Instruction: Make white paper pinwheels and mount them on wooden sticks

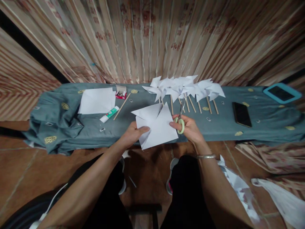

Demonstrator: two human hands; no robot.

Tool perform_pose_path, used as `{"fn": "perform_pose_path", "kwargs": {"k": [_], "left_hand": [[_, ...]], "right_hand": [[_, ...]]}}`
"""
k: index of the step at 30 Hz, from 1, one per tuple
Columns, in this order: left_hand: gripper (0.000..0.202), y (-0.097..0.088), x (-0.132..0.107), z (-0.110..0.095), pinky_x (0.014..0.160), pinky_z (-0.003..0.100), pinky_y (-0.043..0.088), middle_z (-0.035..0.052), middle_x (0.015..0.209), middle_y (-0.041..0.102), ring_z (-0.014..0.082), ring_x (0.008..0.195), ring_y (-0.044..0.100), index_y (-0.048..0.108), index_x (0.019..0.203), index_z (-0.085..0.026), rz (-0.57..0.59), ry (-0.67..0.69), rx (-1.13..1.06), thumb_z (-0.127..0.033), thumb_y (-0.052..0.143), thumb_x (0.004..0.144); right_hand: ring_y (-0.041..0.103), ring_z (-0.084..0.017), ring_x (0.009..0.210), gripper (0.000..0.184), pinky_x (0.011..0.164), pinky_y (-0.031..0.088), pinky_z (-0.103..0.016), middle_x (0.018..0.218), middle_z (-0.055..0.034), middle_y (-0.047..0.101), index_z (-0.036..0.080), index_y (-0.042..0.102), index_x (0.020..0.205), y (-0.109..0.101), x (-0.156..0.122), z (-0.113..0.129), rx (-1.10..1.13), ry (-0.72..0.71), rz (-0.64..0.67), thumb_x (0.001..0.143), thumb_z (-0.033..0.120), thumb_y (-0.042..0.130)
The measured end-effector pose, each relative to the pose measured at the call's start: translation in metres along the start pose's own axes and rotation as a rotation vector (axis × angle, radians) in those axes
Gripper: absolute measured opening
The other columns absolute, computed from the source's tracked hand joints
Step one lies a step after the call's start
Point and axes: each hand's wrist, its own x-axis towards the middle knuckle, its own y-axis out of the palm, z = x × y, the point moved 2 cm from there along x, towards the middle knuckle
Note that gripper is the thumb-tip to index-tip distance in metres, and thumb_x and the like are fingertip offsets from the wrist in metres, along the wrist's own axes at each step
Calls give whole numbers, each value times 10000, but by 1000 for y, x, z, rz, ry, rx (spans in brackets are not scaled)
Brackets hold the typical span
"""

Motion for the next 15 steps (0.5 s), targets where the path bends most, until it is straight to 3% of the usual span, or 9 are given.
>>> {"fn": "perform_pose_path", "kwargs": {"k": [5, 9, 12, 15], "left_hand": [[382, 5, 0, -17, 652, 299, 521, 70, 780, 741, 209, 672, 665, 728, 822, -132, 126, -48, -159, -386, 824, 554], [450, 8, 1, -31, 889, 400, 527, 95, 916, 748, 266, 908, 695, 713, 939, -138, 176, -52, -388, -502, 719, 674], [400, 19, -1, -36, 1038, 441, 447, 94, 984, 743, 256, 1024, 675, 687, 1004, -147, 188, -71, -518, -459, 670, 754], [323, 38, -2, -35, 1084, 453, 408, 73, 957, 745, 245, 1025, 678, 680, 997, -160, 189, -69, -639, -379, 687, 760]], "right_hand": [[486, -82, 538, 411, 520, 365, -218, 609, 75, 588, 192, 676, 782, 2, 2, -2, 178, 30, -39, 441, 287, 884], [497, -81, 558, 401, 562, 383, -226, 619, 81, 580, 189, 656, 771, 1, 8, 0, 337, -48, -259, 442, 274, 870], [524, -81, 585, 389, 605, 409, -236, 656, 78, 601, 186, 640, 790, 2, 13, 1, 417, -103, -378, 475, 274, 850], [555, -88, 598, 390, 632, 444, -248, 683, 70, 629, 185, 618, 801, 7, 15, 4, 494, -117, -406, 486, 266, 834]]}}
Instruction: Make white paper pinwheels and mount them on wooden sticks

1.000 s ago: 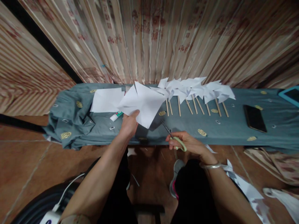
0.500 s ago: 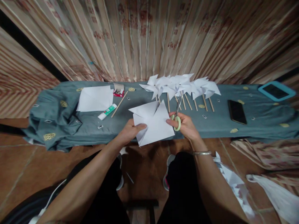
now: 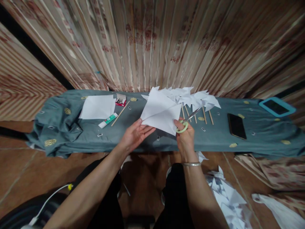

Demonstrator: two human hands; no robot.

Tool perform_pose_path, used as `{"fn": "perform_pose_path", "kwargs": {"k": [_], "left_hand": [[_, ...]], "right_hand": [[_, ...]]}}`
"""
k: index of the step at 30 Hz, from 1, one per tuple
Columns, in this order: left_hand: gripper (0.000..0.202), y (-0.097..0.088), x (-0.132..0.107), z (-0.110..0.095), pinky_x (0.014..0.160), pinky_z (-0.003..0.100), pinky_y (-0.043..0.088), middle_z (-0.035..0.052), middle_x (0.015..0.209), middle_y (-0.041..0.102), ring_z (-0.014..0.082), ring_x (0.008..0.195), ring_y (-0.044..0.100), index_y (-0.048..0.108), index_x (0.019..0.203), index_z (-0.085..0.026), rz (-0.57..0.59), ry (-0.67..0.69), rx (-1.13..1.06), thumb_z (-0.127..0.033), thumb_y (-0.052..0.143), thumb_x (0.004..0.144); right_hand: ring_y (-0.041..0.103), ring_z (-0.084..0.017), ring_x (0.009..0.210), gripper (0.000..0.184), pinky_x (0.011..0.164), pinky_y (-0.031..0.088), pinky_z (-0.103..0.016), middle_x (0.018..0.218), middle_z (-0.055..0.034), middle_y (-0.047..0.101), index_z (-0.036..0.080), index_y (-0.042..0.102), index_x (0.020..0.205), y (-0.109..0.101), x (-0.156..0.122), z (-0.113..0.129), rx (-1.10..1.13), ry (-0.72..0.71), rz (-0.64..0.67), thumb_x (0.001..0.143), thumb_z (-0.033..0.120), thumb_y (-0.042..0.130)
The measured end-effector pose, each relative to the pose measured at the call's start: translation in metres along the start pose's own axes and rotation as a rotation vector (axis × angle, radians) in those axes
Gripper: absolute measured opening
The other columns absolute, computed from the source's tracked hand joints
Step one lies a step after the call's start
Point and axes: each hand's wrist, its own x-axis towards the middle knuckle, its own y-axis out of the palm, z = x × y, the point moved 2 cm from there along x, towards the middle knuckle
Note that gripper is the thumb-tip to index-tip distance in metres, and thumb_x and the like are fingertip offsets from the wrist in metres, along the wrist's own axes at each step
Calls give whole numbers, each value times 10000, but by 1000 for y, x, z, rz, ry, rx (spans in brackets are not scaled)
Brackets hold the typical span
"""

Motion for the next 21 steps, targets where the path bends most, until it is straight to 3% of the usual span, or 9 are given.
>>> {"fn": "perform_pose_path", "kwargs": {"k": [4, 8, 11, 16, 21], "left_hand": [[319, 16, 6, 13, 1081, 411, 422, 61, 1039, 729, 222, 1058, 667, 666, 1053, -175, -31, -8, -115, -346, 670, 784], [306, 24, 14, 9, 1047, 360, 453, 93, 1090, 709, 224, 1135, 632, 669, 983, -163, -93, 60, -144, -395, 659, 783], [331, 31, 19, 11, 1041, 355, 449, 101, 1120, 699, 229, 1177, 605, 665, 969, -171, -69, 90, -105, -422, 682, 753], [318, 45, 23, 28, 1007, 385, 444, 48, 1112, 695, 238, 1181, 584, 657, 934, -214, -6, 48, -2, -401, 727, 687], [245, 46, 15, 26, 972, 347, 452, -11, 1061, 701, 198, 1109, 613, 634, 900, -241, -12, 108, -7, -335, 708, 686]], "right_hand": [[600, -115, 604, 400, 655, 499, -284, 706, 51, 664, 195, 577, 788, 7, 0, 3, 112, 40, -13, 474, 243, 821], [626, -130, 644, 380, 676, 525, -294, 740, 47, 670, 210, 561, 785, 2, 8, 13, 160, 36, -76, 493, 250, 801], [633, -142, 689, 372, 682, 526, -294, 756, 42, 659, 221, 554, 795, -3, 13, 18, 123, -11, -97, 513, 292, 786], [594, -127, 652, 396, 644, 494, -275, 744, 34, 644, 209, 577, 817, 4, 5, 11, 33, -57, -11, 515, 336, 798], [536, -99, 593, 376, 632, 459, -257, 687, 59, 610, 207, 607, 825, 7, -5, 6, -65, -106, 75, 535, 327, 813]]}}
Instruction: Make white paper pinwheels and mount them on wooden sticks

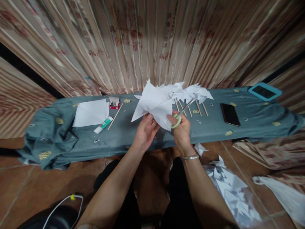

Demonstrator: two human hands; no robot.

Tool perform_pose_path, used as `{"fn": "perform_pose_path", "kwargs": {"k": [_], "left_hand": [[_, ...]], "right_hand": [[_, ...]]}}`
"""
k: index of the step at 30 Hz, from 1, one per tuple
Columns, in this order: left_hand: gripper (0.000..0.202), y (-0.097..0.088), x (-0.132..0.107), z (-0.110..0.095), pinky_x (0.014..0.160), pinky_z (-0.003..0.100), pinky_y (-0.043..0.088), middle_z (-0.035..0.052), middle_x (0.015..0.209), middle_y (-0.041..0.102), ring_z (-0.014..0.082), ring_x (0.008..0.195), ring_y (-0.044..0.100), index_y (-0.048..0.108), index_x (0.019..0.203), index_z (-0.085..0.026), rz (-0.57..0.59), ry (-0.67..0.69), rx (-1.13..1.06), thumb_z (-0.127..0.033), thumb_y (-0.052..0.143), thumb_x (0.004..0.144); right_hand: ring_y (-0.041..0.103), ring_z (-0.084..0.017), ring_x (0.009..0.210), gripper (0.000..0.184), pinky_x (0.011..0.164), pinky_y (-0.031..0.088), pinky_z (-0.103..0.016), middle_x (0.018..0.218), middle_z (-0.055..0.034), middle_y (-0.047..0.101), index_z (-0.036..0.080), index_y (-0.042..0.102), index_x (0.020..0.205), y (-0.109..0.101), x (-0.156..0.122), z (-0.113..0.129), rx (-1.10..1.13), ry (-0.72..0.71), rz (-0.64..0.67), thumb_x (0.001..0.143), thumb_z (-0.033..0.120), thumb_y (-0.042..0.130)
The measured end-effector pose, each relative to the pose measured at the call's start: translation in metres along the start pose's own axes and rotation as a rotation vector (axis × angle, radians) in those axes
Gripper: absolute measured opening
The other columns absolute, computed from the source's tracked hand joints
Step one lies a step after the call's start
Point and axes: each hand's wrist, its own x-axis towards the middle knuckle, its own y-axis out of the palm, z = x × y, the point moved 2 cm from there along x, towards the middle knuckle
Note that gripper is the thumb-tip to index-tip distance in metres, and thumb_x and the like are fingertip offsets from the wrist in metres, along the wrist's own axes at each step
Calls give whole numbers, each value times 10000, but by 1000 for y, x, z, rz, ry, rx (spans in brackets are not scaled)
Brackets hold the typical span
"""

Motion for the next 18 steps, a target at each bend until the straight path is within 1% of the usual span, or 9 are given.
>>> {"fn": "perform_pose_path", "kwargs": {"k": [3, 5, 7, 9, 11, 14, 15, 18], "left_hand": [[210, -1, -9, -6, 965, 330, 459, -16, 1007, 713, 189, 1083, 627, 634, 832, -223, 28, 11, 22, -223, 697, 632], [237, -1, -16, -8, 962, 336, 467, 16, 1007, 723, 216, 1108, 625, 651, 843, -209, 35, 34, 63, -217, 701, 611], [315, 1, -20, -10, 980, 360, 466, 54, 1061, 723, 252, 1169, 602, 670, 925, -196, 45, 62, 103, -238, 721, 617], [386, 0, -21, -13, 1009, 381, 461, 69, 1130, 710, 268, 1221, 573, 664, 1031, -195, 29, 97, 103, -264, 738, 658], [406, -6, -18, -17, 1020, 377, 467, 66, 1175, 699, 260, 1241, 562, 642, 1111, -198, -65, 137, 53, -274, 727, 721], [367, -19, -11, -26, 1000, 342, 499, 73, 1191, 697, 243, 1239, 568, 620, 1156, -178, -269, 180, -22, -276, 675, 807], [355, -24, -9, -30, 991, 331, 508, 74, 1187, 699, 239, 1234, 573, 617, 1162, -172, -312, 190, -29, -280, 659, 826], [316, -34, -8, -45, 979, 310, 520, 73, 1191, 699, 225, 1235, 574, 611, 1181, -163, -381, 211, -30, -258, 599, 880]], "right_hand": [[520, -88, 593, 365, 626, 440, -246, 687, 66, 595, 205, 607, 816, -3, -1, 2, 1, -21, -32, 535, 320, 809], [517, -89, 601, 371, 619, 431, -243, 688, 68, 582, 207, 603, 821, -3, -2, 3, -15, -24, -33, 538, 337, 805], [514, -96, 601, 392, 608, 431, -247, 689, 64, 579, 213, 590, 822, 0, -4, 3, -37, -15, -11, 537, 373, 806], [503, -98, 586, 427, 588, 431, -248, 681, 61, 579, 216, 580, 823, 5, -9, 1, -50, 5, 21, 522, 407, 816], [493, -96, 578, 455, 579, 429, -244, 674, 64, 578, 217, 581, 827, 12, -17, -1, -60, 26, 56, 507, 423, 829], [500, -97, 592, 481, 594, 438, -244, 691, 64, 589, 216, 599, 863, 22, -29, -5, -119, 58, 139, 502, 419, 845], [505, -99, 597, 483, 595, 439, -244, 696, 62, 595, 217, 606, 876, 25, -33, -6, -153, 66, 174, 511, 424, 844], [510, -103, 585, 434, 567, 427, -241, 667, 51, 598, 211, 628, 873, 28, -40, -5, -249, 75, 285, 584, 481, 807]]}}
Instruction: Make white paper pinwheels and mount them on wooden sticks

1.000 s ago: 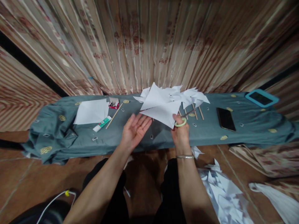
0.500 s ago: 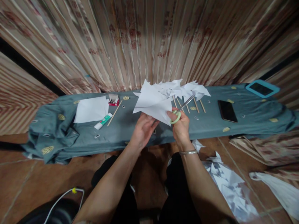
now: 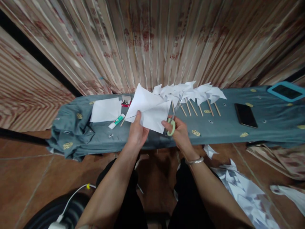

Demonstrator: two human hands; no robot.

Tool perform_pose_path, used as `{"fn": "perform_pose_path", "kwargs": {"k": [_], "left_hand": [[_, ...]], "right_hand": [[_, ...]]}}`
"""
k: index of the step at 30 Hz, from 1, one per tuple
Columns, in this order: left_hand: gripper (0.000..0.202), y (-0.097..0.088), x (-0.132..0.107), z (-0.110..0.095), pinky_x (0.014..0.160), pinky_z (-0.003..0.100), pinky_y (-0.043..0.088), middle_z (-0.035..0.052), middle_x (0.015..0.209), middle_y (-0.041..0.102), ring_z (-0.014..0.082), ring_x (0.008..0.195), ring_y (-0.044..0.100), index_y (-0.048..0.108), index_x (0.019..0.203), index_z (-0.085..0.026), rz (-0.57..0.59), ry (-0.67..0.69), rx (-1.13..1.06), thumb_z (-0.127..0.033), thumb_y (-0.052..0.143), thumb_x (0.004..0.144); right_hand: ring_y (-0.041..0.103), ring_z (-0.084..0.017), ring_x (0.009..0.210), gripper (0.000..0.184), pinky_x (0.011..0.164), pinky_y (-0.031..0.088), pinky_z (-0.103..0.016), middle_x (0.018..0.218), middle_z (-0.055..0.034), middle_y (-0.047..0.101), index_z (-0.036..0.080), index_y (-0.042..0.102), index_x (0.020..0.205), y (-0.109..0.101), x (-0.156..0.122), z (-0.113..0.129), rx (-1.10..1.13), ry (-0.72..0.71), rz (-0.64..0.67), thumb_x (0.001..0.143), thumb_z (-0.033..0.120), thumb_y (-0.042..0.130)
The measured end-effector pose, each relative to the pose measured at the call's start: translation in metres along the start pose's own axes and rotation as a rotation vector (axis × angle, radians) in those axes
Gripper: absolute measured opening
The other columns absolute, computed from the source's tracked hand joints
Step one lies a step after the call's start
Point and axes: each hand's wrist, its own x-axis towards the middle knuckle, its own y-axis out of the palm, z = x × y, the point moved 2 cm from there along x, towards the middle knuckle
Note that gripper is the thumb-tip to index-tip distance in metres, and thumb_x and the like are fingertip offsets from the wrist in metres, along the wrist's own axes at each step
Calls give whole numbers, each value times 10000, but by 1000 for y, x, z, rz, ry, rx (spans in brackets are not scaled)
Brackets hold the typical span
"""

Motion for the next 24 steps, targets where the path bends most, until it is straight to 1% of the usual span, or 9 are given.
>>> {"fn": "perform_pose_path", "kwargs": {"k": [2, 5, 8, 10, 14, 18, 21, 24], "left_hand": [[280, -5, 1, -11, 977, 294, 519, 73, 1207, 692, 213, 1252, 560, 613, 1175, -154, -45, 10, -7, -228, 544, 914], [248, -12, 2, -26, 971, 280, 517, 72, 1209, 690, 207, 1261, 553, 630, 1135, -146, -91, 43, 9, -225, 505, 937], [240, -21, 4, -38, 993, 297, 501, 67, 1186, 702, 213, 1271, 543, 640, 1121, -151, -72, 114, 25, -234, 521, 929], [246, -27, 5, -43, 1011, 332, 491, 63, 1178, 707, 228, 1284, 530, 642, 1128, -165, -51, 157, 29, -242, 558, 909], [293, -35, 7, -43, 1019, 395, 490, 66, 1188, 704, 276, 1297, 515, 647, 1128, -192, -5, 177, 65, -293, 646, 852], [290, -34, 6, -41, 1017, 372, 495, 69, 1191, 701, 268, 1288, 525, 649, 1122, -181, -12, 159, 83, -309, 631, 863], [286, -31, 4, -39, 1018, 346, 494, 79, 1198, 695, 250, 1286, 527, 639, 1144, -157, -23, 139, 65, -283, 585, 893], [289, -30, 4, -38, 1021, 349, 492, 87, 1203, 691, 246, 1285, 528, 631, 1160, -143, -25, 131, 43, -267, 558, 909]], "right_hand": [[525, -108, 579, 407, 553, 423, -240, 649, 33, 617, 201, 640, 851, -1, -3, 2, -48, 26, 107, 641, 526, 766], [567, -117, 609, 409, 571, 437, -241, 694, -11, 673, 184, 658, 859, -3, -9, 2, -123, 123, 344, 704, 558, 718], [574, -116, 628, 417, 583, 440, -236, 729, -27, 687, 172, 669, 872, -2, -19, 0, -177, 198, 568, 731, 564, 701], [570, -114, 622, 418, 569, 434, -230, 727, -23, 687, 174, 671, 874, 3, -27, -4, -175, 232, 657, 732, 566, 702], [557, -105, 599, 371, 547, 425, -219, 721, -12, 690, 179, 676, 879, 13, -38, -14, -168, 255, 742, 749, 525, 710], [567, -105, 610, 340, 547, 431, -214, 729, -15, 693, 178, 686, 905, 17, -39, -20, -174, 235, 747, 784, 496, 690], [566, -108, 612, 365, 531, 420, -209, 718, -15, 688, 176, 684, 899, 18, -38, -20, -168, 255, 740, 768, 516, 696], [559, -104, 613, 382, 536, 412, -207, 711, -12, 683, 173, 677, 878, 19, -38, -19, -172, 258, 746, 761, 536, 695]]}}
